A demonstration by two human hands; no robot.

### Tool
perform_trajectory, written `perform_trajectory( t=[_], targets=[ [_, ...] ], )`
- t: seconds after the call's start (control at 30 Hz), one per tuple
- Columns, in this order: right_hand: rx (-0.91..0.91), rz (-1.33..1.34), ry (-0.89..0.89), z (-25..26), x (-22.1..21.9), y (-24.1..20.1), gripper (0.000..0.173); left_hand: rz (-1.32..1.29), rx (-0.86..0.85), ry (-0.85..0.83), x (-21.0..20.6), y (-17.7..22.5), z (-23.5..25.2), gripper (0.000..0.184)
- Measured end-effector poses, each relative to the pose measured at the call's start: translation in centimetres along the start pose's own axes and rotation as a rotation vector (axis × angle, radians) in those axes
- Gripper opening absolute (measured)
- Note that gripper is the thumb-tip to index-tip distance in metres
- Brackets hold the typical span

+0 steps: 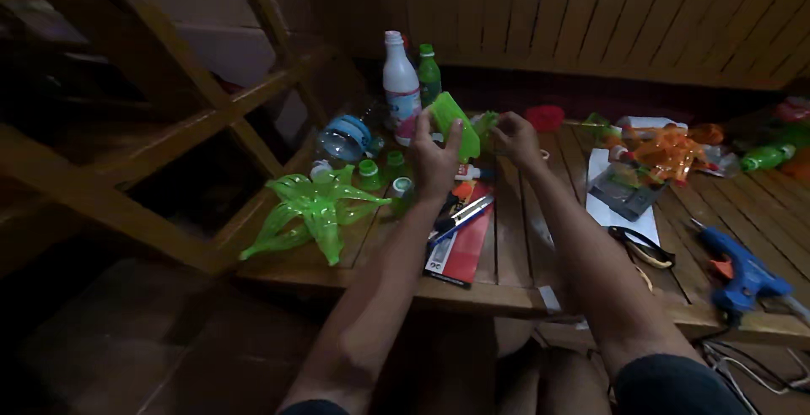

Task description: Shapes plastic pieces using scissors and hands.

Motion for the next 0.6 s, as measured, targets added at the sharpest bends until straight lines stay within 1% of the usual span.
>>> perform_trajectory(
  t=[0.07,0.17,0.23,0.3,0.37,0.43,0.47,0.5,0.53,0.57,0.6],
  targets=[
    [-0.018,-0.029,-0.056,1.2,-1.1,0.0,0.030,-0.009,0.012,0.053,1.0,-0.5,0.1,0.051],
    [0.020,-0.061,-0.082,2.2,-1.0,-0.5,0.031,0.002,0.050,0.110,2.4,-1.1,0.5,0.048],
    [0.073,-0.094,-0.096,2.0,-0.2,-1.2,0.030,-0.030,0.083,0.026,1.6,-1.4,0.6,0.048],
    [0.106,-0.116,-0.097,1.0,1.1,-1.8,0.030,-0.075,0.063,-0.159,-0.9,-1.0,0.4,0.049],
    [0.124,-0.105,-0.044,-0.3,2.9,-1.9,0.030,-0.097,0.031,-0.415,-4.4,0.3,-0.6,0.053],
    [0.123,-0.075,0.055,-1.9,4.9,-1.4,0.030,-0.091,0.115,-0.705,-8.2,0.5,-2.4,0.054],
    [0.131,-0.054,0.102,-2.7,5.6,-1.1,0.030,-0.038,0.171,-0.823,-9.5,0.3,-3.3,0.054],
    [0.143,-0.023,0.137,-3.4,6.1,-0.8,0.030,0.030,0.205,-0.897,-10.3,0.1,-3.9,0.054],
    [0.155,0.006,0.153,-4.0,6.2,-0.6,0.030,0.102,0.191,-0.895,-10.4,0.0,-3.8,0.054],
    [0.160,0.026,0.145,-4.3,6.1,-0.6,0.030,0.164,0.127,-0.800,-9.6,0.3,-3.1,0.052],
    [0.169,0.034,0.117,-4.4,5.6,-0.6,0.029,0.201,0.038,-0.642,-8.3,0.8,-2.1,0.047]
  ],
)
Point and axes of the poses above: each hand's wrist, its own z-axis towards the middle knuckle, its own x-axis out of the back of the hand, y = z × x, the point moved 10 cm from there along z, towards the middle knuckle, and after that the axes turned 15 degrees about -y, right-handed, at the moved point
